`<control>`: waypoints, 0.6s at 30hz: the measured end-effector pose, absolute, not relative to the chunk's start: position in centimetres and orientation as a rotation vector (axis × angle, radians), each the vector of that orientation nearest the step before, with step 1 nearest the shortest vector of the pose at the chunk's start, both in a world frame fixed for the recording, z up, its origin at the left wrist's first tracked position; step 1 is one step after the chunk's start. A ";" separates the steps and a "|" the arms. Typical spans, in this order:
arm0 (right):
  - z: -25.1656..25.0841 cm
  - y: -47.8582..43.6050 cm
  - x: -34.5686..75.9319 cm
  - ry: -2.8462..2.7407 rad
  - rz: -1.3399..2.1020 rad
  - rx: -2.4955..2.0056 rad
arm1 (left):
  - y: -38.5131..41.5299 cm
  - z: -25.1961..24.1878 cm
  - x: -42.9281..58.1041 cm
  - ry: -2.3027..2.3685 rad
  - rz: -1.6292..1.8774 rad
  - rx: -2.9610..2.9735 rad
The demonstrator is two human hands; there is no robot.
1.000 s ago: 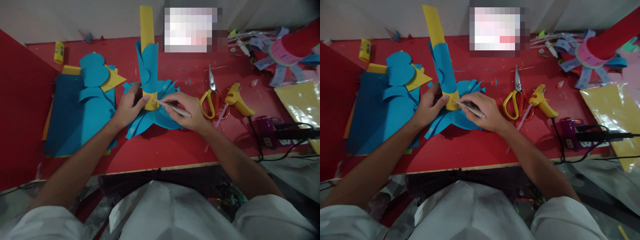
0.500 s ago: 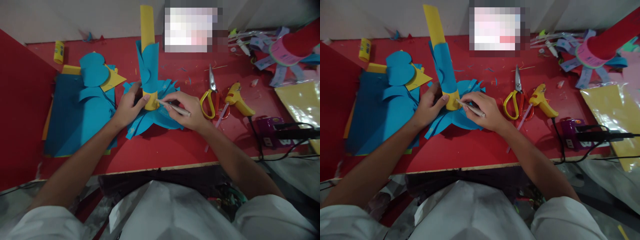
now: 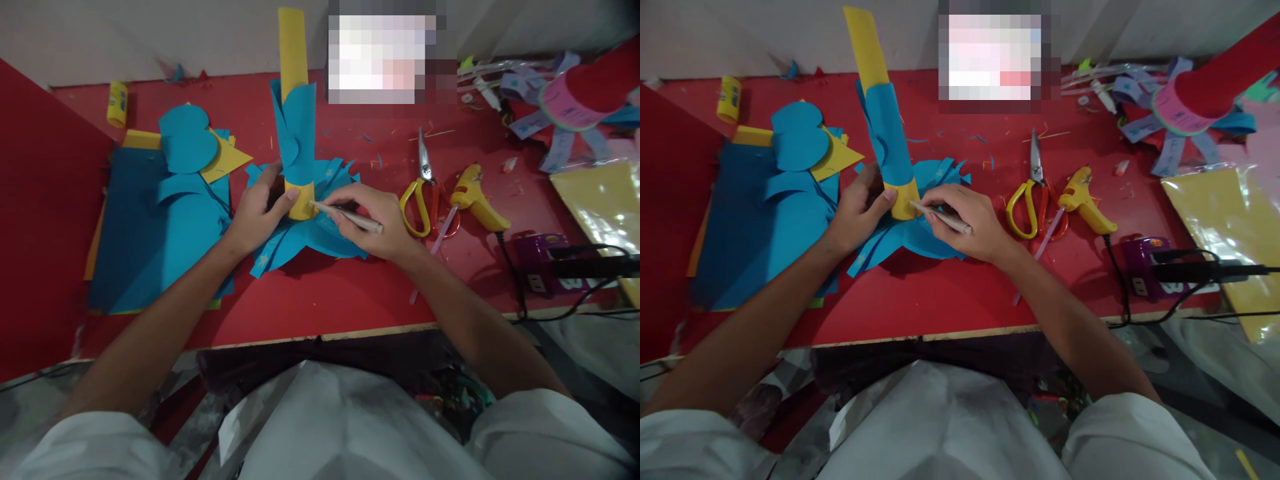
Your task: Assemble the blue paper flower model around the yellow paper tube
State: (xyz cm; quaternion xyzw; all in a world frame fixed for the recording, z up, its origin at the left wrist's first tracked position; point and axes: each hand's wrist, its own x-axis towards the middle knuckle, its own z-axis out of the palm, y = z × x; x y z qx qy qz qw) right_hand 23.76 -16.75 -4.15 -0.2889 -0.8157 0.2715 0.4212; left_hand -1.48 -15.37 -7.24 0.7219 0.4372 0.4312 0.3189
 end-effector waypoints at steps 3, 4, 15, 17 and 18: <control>-4.1 -16.8 23.8 -2.062 0.673 -0.724 | -15.4 -7.0 -1.4 1.142 1.087 1.886; -4.0 -16.9 23.8 -2.062 0.664 -0.726 | -15.4 -6.9 -1.4 1.146 1.079 1.879; -3.9 -16.8 23.7 -2.122 0.619 -0.711 | -15.3 -7.1 -1.5 1.125 1.098 1.890; -4.0 -16.8 23.7 -2.133 0.624 -0.711 | -15.3 -7.1 -1.5 1.130 1.092 1.899; -4.0 -16.8 23.6 -2.134 0.628 -0.707 | -15.3 -7.0 -1.5 1.131 1.092 1.903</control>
